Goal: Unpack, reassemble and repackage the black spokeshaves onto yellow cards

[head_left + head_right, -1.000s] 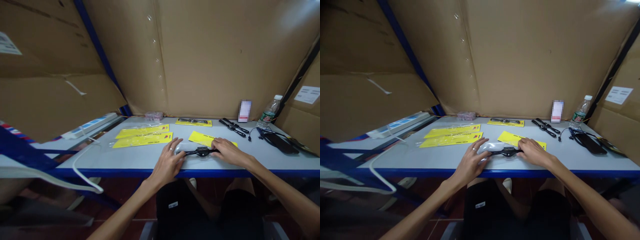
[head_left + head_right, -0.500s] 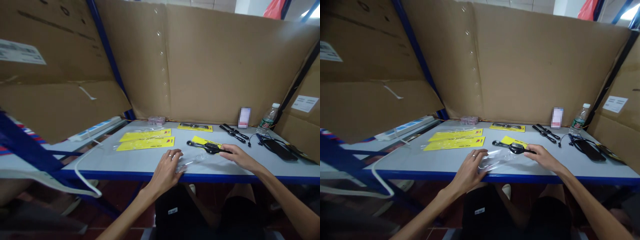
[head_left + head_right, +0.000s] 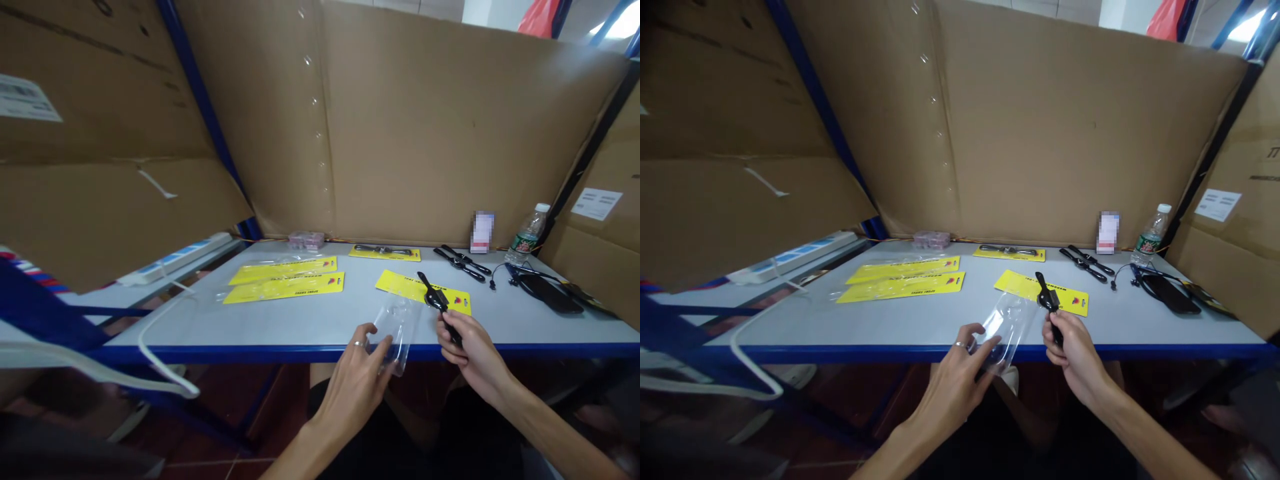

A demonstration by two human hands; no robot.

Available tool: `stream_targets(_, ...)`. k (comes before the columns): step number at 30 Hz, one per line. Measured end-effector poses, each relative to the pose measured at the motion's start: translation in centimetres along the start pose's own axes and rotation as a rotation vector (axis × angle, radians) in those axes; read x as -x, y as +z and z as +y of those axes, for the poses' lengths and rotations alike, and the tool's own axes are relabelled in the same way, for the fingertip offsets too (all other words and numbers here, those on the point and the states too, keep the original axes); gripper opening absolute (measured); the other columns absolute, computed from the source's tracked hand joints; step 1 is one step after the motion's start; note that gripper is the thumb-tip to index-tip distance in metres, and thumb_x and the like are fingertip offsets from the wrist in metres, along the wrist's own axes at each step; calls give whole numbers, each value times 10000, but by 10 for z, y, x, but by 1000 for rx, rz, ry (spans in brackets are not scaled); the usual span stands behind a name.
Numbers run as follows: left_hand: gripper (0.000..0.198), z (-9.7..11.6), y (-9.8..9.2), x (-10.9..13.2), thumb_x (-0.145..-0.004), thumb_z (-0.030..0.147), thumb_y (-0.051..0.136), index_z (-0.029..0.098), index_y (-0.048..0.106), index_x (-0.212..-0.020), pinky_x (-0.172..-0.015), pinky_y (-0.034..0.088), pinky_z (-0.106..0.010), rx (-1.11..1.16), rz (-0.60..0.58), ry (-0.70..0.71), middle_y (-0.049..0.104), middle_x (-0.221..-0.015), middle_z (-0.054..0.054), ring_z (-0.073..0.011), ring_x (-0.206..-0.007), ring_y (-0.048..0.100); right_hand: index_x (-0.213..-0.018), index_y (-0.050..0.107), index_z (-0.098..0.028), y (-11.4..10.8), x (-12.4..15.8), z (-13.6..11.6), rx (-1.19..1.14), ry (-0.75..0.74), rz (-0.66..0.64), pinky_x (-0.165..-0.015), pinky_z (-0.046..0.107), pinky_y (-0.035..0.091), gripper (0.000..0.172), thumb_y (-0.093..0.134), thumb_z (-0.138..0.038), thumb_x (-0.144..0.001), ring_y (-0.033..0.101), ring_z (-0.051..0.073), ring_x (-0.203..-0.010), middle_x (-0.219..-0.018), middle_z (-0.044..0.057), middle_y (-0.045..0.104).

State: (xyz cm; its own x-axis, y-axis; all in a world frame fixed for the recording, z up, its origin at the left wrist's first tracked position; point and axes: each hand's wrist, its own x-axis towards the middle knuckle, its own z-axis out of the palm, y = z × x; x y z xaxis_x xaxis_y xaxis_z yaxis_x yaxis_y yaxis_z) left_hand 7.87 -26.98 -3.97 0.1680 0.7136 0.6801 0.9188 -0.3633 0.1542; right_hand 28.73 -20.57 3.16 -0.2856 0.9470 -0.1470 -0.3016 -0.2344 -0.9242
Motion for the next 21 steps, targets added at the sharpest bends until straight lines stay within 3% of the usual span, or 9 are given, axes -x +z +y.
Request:
stream_targets(5,193,10,9,-5,-1030,225,457,205,567,-1188,-687,613,-350,104,-2,41,552,-1140,-125,-225,-844,661,-844,541,-185,17,-1,2,80,-4,-31,-418,203,129,312,734,-413,-754,247,9,-411,-682,-40,584)
stream_targets(12,205,12,11,-14,-1039,174,458,198,587,-1196,-708,585,-330,189,-4,126,575,-1125,-121,-207,-838,645,-844,512,-207,32,-8,5,125,-58,-70,-421,181,145,363,738,-479,-765,349,45,-471,-672,-50,557)
stream_targets(17,184,9,15,-18,-1045,202,464,211,589,-1180,-763,572,-350,165,45,178,617,-1119,-119,-224,-887,644,-821,513,-191,34,-22,3,155,78,-98,-390,177,180,292,730,-379,-769,283,11,-402,-706,-33,586)
stream_targets(21,143,4,16,-24,-1036,208,476,203,554,-1156,-751,550,-384,177,65,144,659,-1056,-108,-249,-886,643,-934,524,-191,32,-27,-3,241,126,-120,-375,187,348,221,673,-255,-784,488,72,-436,-747,-5,621)
